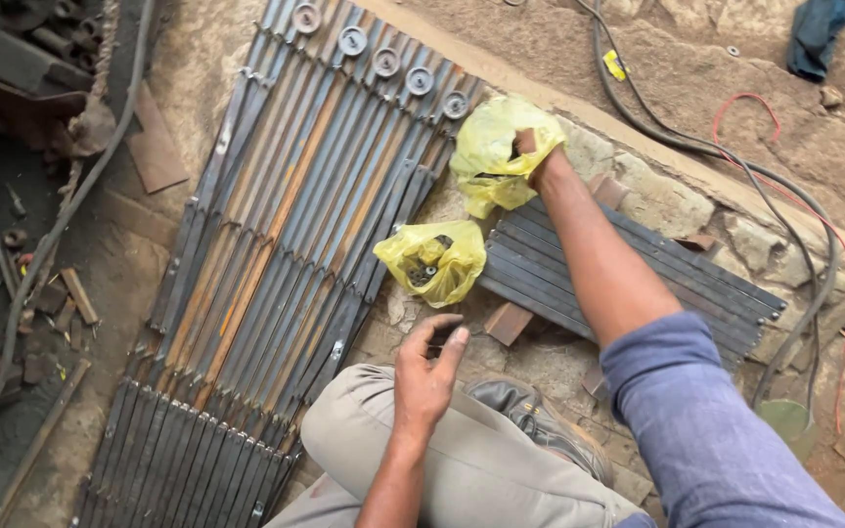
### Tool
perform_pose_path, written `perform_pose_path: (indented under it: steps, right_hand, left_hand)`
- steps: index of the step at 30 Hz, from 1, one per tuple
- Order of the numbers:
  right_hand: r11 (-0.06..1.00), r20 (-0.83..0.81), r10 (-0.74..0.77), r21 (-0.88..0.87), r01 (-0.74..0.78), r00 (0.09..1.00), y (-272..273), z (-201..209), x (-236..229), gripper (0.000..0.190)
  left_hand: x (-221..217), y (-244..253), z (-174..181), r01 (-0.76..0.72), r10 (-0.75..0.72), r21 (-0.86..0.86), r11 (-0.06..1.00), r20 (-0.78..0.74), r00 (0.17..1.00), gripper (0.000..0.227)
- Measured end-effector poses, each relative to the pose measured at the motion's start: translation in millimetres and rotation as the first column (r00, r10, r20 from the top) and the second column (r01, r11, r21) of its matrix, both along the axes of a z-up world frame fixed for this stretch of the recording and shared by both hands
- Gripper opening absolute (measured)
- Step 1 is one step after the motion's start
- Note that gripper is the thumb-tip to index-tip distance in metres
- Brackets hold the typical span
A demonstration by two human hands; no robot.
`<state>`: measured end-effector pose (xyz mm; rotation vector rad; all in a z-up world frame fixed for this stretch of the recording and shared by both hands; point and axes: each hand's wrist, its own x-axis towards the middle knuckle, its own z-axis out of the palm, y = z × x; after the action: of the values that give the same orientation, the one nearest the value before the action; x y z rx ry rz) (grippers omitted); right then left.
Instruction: The person sits on the ground and assembles metal bars by inserting small metal pins into holes along the bars. They retrieve pins from yellow plastic bags and place them into the bars, occasionally adjusting the bars' positions.
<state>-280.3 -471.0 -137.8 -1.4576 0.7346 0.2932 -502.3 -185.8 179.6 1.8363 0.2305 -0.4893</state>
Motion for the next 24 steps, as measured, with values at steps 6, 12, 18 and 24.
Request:
perform_pose_path:
  steps: [6,12,18,24]
  right_hand:
    - [0.964,-0.075,-0.169,0.197,0.181,0.983,11.6,50.5,-64.6,0.036]
    - [0.953,0.085,-0.208,0.242,0.182,0.974,34.8,64.0,-104.5,0.041]
    - [0.939,0.177,-0.253,0.282,0.198,0.951,22.7,87.5,-161.3,0.037]
    - [0.976,0.230,-0.194,-0.050,0.211,0.954,-32.7,90.8,-245.8,0.032]
  left_hand:
    - [14.7,-4.7,-16.0,-0.079,0.076,-0.025,0.997,-0.128,0.989,0.027]
    - [30.4,-32.3,-24.2,0.053,-0.052,0.001,0.999,-0.054,0.997,0.025]
    - [35.5,-86.2,-22.9,0.160,-0.169,-0.150,0.976,-0.053,0.984,0.026]
    - [37.3,-131.5,-44.4,0.489,-0.484,0.000,0.872,0.134,0.865,0.029]
